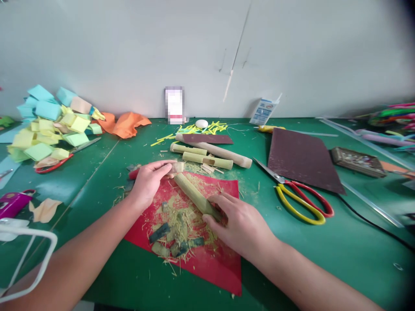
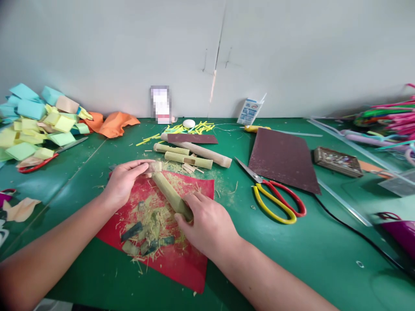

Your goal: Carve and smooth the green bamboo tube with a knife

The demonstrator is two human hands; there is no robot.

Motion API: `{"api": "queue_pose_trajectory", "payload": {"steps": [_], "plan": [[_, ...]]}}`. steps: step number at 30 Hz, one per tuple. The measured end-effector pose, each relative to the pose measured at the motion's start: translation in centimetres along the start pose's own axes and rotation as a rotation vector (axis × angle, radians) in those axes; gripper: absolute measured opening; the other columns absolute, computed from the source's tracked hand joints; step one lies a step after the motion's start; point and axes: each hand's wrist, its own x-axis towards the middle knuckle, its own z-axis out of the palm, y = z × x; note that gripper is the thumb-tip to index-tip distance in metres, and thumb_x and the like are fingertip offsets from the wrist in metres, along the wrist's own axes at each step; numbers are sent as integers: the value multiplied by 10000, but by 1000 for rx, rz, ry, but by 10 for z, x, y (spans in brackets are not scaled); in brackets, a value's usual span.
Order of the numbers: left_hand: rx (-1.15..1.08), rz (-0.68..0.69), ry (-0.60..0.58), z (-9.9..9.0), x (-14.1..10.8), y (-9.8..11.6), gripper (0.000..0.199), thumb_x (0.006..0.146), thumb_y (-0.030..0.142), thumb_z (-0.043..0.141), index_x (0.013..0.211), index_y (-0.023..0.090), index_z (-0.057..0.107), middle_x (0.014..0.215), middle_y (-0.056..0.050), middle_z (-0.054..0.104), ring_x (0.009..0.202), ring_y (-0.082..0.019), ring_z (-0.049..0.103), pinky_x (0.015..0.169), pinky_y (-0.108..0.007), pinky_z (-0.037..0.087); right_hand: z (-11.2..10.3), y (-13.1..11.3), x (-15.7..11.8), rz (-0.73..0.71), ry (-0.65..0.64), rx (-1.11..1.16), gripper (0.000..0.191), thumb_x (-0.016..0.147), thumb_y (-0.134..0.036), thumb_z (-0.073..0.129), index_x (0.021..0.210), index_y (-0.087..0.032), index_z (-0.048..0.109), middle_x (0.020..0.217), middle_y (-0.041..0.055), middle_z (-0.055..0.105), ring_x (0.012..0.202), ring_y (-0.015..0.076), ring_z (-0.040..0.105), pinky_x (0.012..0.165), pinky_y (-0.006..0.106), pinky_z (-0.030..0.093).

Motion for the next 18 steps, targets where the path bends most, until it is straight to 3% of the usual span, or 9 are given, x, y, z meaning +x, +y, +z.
{"api": "queue_pose_trajectory", "payload": {"steps": [5, 10, 18], "plan": [[244, 138, -12, -2, -3, 3, 243, 820, 325, 608, 991, 187, 712, 955, -59, 719, 789, -173, 658, 778, -313, 529, -1, 3, 0, -2, 94, -54, 232, 796, -284, 542, 1004, -213, 617, 941, 36, 628, 835, 186, 600, 658, 284, 435], [562, 487, -73, -3, -7, 8, 191, 869, 245, 545, 966, 196, 702, 1015, -50, 695, 962, -182, 626, 914, -346, 486, -4, 6, 2, 59, 159, -133, 311, 764, -297, 587, 1069, -242, 607, 973, 24, 608, 792, 177, 588, 581, 273, 405], [914, 836, -163, -7, -8, 10, 208, 872, 156, 528, 1024, 179, 667, 1023, -56, 680, 952, -173, 599, 881, -350, 480, -2, 6, 1, 88, 148, -146, 377, 750, -340, 629, 1117, -273, 579, 969, 10, 596, 763, 173, 579, 569, 281, 390]]}}
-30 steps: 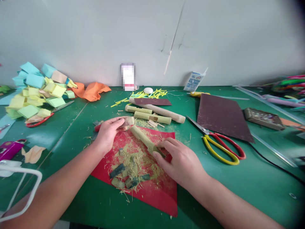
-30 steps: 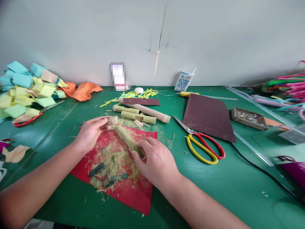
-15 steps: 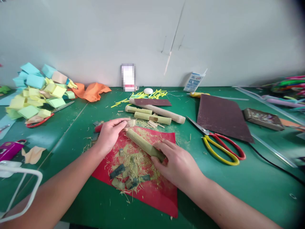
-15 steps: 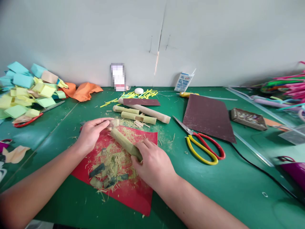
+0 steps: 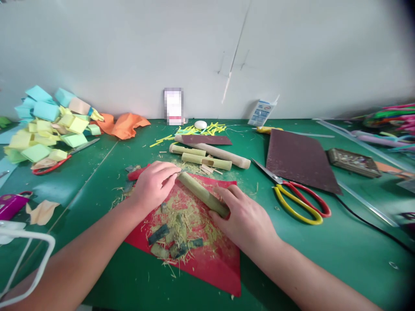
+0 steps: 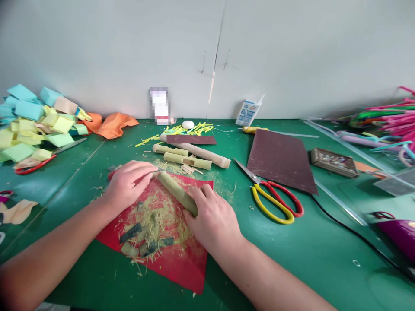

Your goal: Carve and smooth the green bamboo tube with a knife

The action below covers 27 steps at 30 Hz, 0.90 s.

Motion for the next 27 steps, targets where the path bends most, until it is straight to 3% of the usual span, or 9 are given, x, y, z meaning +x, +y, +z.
{"api": "queue_pose_trajectory", "payload": {"steps": [6, 15, 22, 27], "plan": [[45, -3, -16, -3, 3, 2, 195, 858, 131, 533, 990, 167, 672, 998, -54, 681, 940, -178, 594, 873, -354, 482, 0, 1, 1, -48, -9, 10, 263, 830, -465, 534, 919, -239, 635, 859, 29, 590, 800, 201, 563, 651, 318, 423], [-131, -132, 2, 4, -1, -6, 177, 854, 153, 560, 979, 185, 681, 1027, -52, 679, 990, -174, 600, 927, -364, 478, 2, 8, 6, -85, 25, 8, 188, 792, -303, 580, 929, -198, 656, 923, 65, 614, 878, 230, 545, 766, 363, 461], [-119, -57, -25, 3, -1, -3, 192, 853, 154, 560, 1000, 184, 680, 1053, -64, 671, 998, -184, 600, 930, -374, 482, 4, 13, 8, -73, 62, 14, 205, 755, -262, 614, 950, -212, 652, 964, 63, 618, 914, 235, 534, 806, 370, 454], [-86, 22, -19, 2, -1, -1, 194, 847, 146, 568, 1009, 180, 668, 1041, -64, 671, 979, -182, 596, 904, -368, 489, -1, 11, 8, -49, 36, -9, 231, 779, -358, 588, 939, -199, 642, 934, 67, 613, 885, 240, 540, 778, 383, 450]]}}
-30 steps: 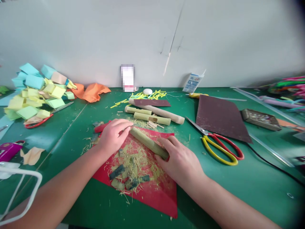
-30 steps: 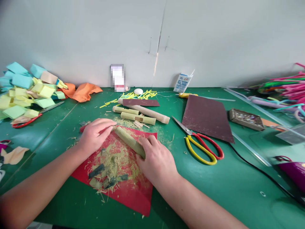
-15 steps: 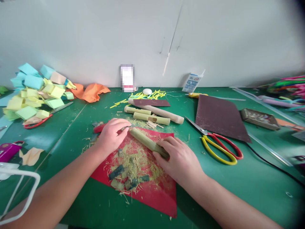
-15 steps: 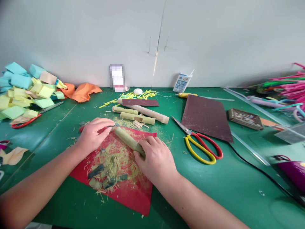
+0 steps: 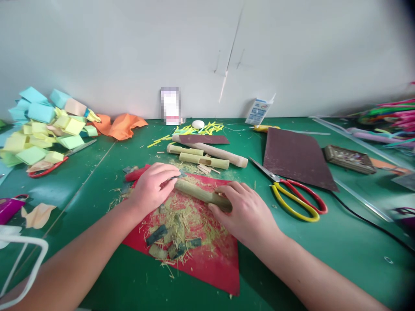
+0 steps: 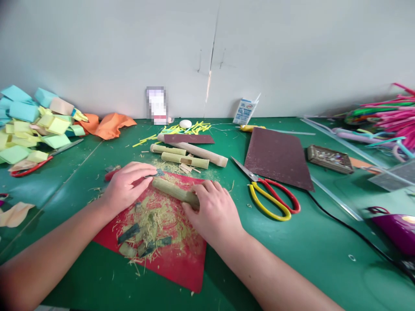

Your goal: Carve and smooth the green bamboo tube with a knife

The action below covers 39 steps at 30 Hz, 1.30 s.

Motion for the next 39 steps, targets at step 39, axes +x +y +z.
{"api": "queue_pose_trajectory", "payload": {"steps": [39], "plan": [[49, 28, -7, -3, 0, 12, 198, 856, 137, 548, 1013, 185, 659, 1018, -55, 677, 950, -179, 596, 875, -365, 492, -11, 3, -1, -56, -26, 152, 238, 736, -372, 655, 922, -224, 649, 917, 57, 621, 871, 231, 562, 766, 387, 457]]}}
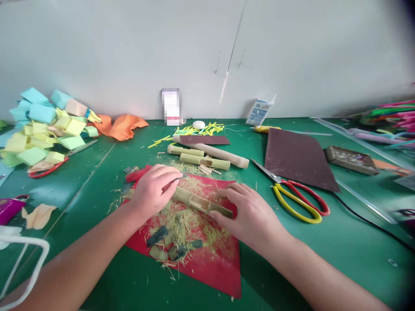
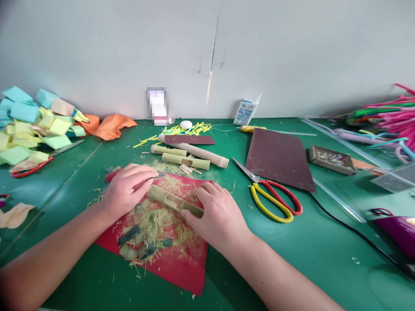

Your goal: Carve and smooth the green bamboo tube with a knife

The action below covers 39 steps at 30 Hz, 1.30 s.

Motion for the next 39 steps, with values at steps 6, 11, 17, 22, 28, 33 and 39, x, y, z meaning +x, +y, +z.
{"api": "queue_pose_trajectory", "payload": {"steps": [6, 11, 17, 22, 28, 33, 39], "plan": [[-5, 9, 6, 1, 1, -1, 209, 847, 127, 545, 1011, 197, 656, 1024, -51, 677, 956, -184, 597, 873, -374, 497, 2, -2, -1, 12, -59, 52, 215, 726, -362, 662, 897, -232, 648, 861, 34, 610, 810, 202, 553, 721, 346, 448], [-13, 6, 11, 1, 1, -1, 220, 842, 120, 544, 1016, 198, 654, 1021, -56, 675, 955, -188, 600, 868, -376, 501, 3, -1, 0, 10, -72, 50, 203, 707, -325, 674, 887, -236, 647, 845, 27, 603, 795, 197, 552, 703, 335, 446], [-21, -17, 27, 3, -2, -4, 256, 838, 114, 543, 1056, 203, 644, 1035, -55, 671, 972, -188, 595, 878, -383, 499, 4, 1, 2, 15, -24, 45, 143, 774, -271, 596, 897, -220, 646, 861, 39, 617, 807, 195, 557, 713, 332, 451], [-25, -27, 0, 2, -1, -5, 253, 842, 108, 535, 1048, 199, 649, 1035, -53, 669, 969, -182, 591, 879, -378, 493, 6, 1, 2, 5, -25, 58, 163, 784, -259, 577, 923, -216, 651, 895, 45, 619, 840, 201, 558, 747, 343, 460], [-11, -25, -1, 1, 0, -2, 238, 856, 126, 524, 1041, 197, 655, 1003, -60, 674, 926, -183, 595, 840, -366, 493, 9, 2, 1, 1, -47, 52, 224, 749, -287, 622, 961, -224, 654, 931, 46, 629, 861, 210, 575, 775, 361, 470], [0, -28, 26, 1, -1, -3, 236, 856, 134, 533, 1046, 203, 655, 987, -54, 675, 906, -179, 593, 827, -361, 492, 11, 4, 1, 31, -51, 42, 240, 733, -312, 641, 957, -228, 643, 913, 41, 627, 831, 206, 578, 731, 346, 472], [11, -3, -16, 1, -1, -3, 243, 836, 109, 541, 1033, 191, 655, 974, -53, 674, 890, -178, 587, 815, -355, 491, 11, 2, 1, 59, -66, 34, 191, 762, -283, 600, 939, -222, 636, 900, 33, 618, 802, 193, 572, 688, 321, 449]]}}
